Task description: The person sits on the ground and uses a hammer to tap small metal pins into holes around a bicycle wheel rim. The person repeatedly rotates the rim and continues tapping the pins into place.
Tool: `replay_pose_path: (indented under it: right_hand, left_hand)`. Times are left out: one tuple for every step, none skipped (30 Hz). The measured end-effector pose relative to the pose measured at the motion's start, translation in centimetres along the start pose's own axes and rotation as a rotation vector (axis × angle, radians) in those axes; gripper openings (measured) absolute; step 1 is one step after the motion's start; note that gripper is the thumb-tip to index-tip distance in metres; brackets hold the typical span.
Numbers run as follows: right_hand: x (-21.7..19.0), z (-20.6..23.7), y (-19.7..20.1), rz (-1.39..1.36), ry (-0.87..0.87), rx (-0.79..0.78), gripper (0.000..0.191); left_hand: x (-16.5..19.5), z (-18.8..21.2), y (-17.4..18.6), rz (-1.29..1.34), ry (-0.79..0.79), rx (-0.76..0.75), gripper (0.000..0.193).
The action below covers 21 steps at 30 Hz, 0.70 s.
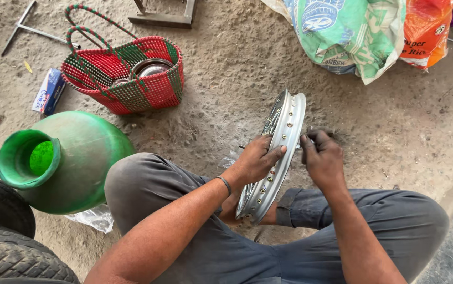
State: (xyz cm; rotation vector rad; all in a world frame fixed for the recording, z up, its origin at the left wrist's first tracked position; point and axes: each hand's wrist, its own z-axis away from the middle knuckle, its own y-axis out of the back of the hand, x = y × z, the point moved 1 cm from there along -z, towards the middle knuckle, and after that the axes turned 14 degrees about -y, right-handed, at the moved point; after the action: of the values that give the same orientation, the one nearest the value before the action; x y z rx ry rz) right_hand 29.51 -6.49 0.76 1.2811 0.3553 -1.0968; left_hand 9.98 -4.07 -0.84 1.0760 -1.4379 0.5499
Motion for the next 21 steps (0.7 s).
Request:
replay_pose_path:
  right_hand:
    - [0.0, 0.2, 0.4, 0.283, 0.061, 0.088, 0.031]
    - [-0.1, 0.3, 0.7, 0.382, 0.152, 0.146, 0.034]
    - [-0.3, 0.3, 1.1, 0.479, 0.245, 0.206, 0.037]
    - [-0.6, 0.5, 1.3, 0.575, 0.342, 0.264, 0.04]
    - [-0.7, 0.8, 1.6, 0.601, 0.267, 0.22, 0.041]
    - [-1.0, 1.3, 1.8, 0.628, 0.194, 0.177, 0.041]
    - [-1.3, 1.8, 2.1, 0.655, 0.124, 0.134, 0.042]
    - [-1.6, 2.9, 2.4, 0.677, 0.065, 0.101, 0.047]
    - [-1.8, 4.5, 2.5, 0.7, 0.004, 0.066, 0.052]
    - [-1.9, 5.9, 2.4, 0.806, -0.027, 0.047, 0.053]
    - [-1.9, 7.3, 2.1, 0.911, -0.06, 0.027, 0.055]
    - [-2.1, 8.5, 1.4, 0.856, 0.049, 0.06, 0.057]
    - [-2.1, 9.6, 0.8, 0.797, 0.153, 0.098, 0.061]
    - [-2.1, 10.2, 0.3, 0.736, 0.262, 0.144, 0.064]
    - [-1.9, 10.1, 0.3, 0.671, 0.222, 0.107, 0.061]
    - [-1.6, 9.9, 0.0, 0.606, 0.184, 0.075, 0.059]
    - [-1.4, 9.7, -0.3, 0.541, 0.149, 0.042, 0.056]
    - [-1.1, 9.3, -0.3, 0.274, 0.09, -0.001, 0.045]
    - [-0.7, 9.2, -0.7, 0.008, 0.03, -0.049, 0.038]
    - [-0.4, 9.2, -0.8, -0.256, -0.03, -0.1, 0.037]
    - [0.0, 9.1, -0.8, -0.394, -0.062, -0.143, 0.036]
  left_hand:
    - [0.2, 0.0, 0.1, -0.109, -0.047, -0.012, 0.044]
    - [0.4, -0.1, 0.1, -0.132, -0.07, -0.024, 0.043]
    - [0.5, -0.2, 0.1, -0.157, -0.096, -0.037, 0.043]
    - [0.6, -0.2, 0.1, -0.184, -0.122, -0.047, 0.042]
    - [0.7, -0.3, 0.1, -0.221, -0.104, -0.07, 0.043]
    - [0.6, -0.3, -0.1, -0.259, -0.086, -0.093, 0.043]
    - [0.5, -0.5, -0.1, -0.297, -0.07, -0.112, 0.043]
    - [0.4, -0.5, 0.0, -0.29, -0.101, -0.101, 0.042]
    - [0.2, -0.6, 0.0, -0.28, -0.131, -0.091, 0.041]
    - [0.1, -0.6, 0.0, -0.269, -0.16, -0.082, 0.04]
    - [-0.1, -0.8, 0.0, -0.236, -0.167, -0.05, 0.04]
    - [-0.3, -0.9, 0.2, -0.2, -0.174, -0.023, 0.039]
    - [-0.3, -0.8, 0.2, -0.162, -0.185, 0.001, 0.039]
    - [-0.3, -0.8, 0.2, -0.144, -0.131, -0.004, 0.039]
    - [-0.3, -0.9, 0.4, -0.129, -0.084, -0.01, 0.039]
    - [-0.2, -1.0, 0.5, -0.113, -0.042, -0.018, 0.04]
    - [-0.1, -1.3, 0.6, -0.135, 0.009, -0.019, 0.041]
    - [0.0, -1.5, 0.8, -0.156, 0.063, -0.017, 0.042]
    - [0.1, -1.6, 0.8, -0.177, 0.122, -0.016, 0.044]
    - [0.2, -1.6, 0.8, -0.184, 0.091, -0.014, 0.044]
    - [0.4, -1.6, 0.7, -0.192, 0.062, -0.007, 0.044]
